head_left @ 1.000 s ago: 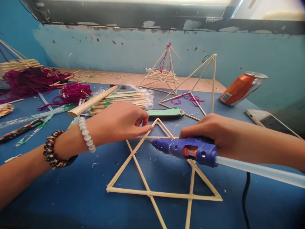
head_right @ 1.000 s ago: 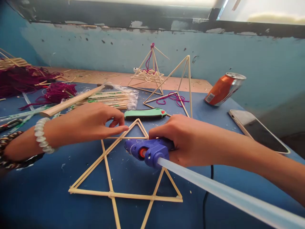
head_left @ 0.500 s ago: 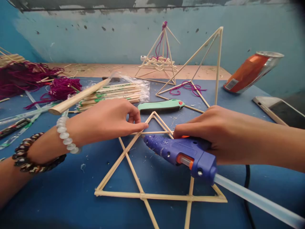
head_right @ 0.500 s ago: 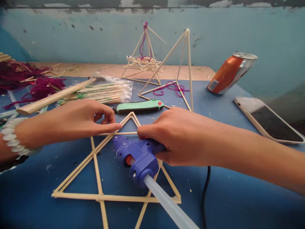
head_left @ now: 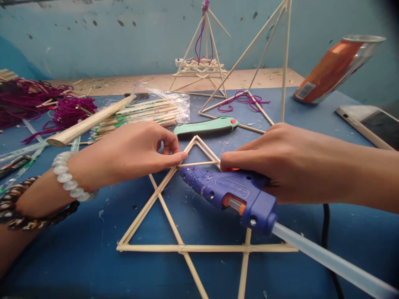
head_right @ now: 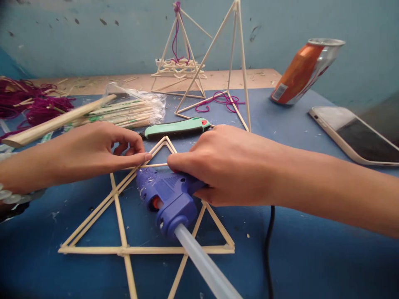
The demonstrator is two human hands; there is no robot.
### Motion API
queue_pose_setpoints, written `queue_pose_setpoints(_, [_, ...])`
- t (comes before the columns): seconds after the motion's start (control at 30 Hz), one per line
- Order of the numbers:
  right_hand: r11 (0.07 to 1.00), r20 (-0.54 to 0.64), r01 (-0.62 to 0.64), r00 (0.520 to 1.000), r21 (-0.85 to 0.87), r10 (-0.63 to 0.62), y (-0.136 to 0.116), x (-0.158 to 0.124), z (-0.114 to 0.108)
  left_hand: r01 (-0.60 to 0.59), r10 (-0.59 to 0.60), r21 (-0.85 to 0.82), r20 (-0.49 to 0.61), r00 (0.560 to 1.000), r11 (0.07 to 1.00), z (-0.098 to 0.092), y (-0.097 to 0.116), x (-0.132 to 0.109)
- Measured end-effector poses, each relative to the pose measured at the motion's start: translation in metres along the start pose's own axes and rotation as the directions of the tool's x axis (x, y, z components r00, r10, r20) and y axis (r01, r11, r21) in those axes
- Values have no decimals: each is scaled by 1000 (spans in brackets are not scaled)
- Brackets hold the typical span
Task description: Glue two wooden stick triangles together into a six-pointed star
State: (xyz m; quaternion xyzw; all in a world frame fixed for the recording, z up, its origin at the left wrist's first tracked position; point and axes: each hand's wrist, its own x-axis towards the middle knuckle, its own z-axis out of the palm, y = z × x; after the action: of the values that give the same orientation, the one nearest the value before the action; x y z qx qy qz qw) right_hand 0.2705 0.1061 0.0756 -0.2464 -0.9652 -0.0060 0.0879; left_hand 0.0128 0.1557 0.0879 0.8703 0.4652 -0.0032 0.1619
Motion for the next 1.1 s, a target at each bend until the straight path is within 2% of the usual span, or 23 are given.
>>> queue_pose_setpoints(0.4, [998,-5,29,1000,-56,-29,-1,-2,2,6,-6,-3,-7,1000,1000,0,-2,-1])
queue_pose_setpoints(0.73, [992,27,-1,1000,129,-2,2,-1,-4,5,-4,-22,7,1000,1000,0,-2,-3])
queue_pose_setpoints(0.97, [984,48,-40,998,175,32,4,1,-1,-14,15,-51,11,1000,999,0,-4,-6])
queue_pose_setpoints(1.1, [985,28,-17,1000,175,12,5,0,-1,-29,30,-52,12,999,998,0,-5,-7])
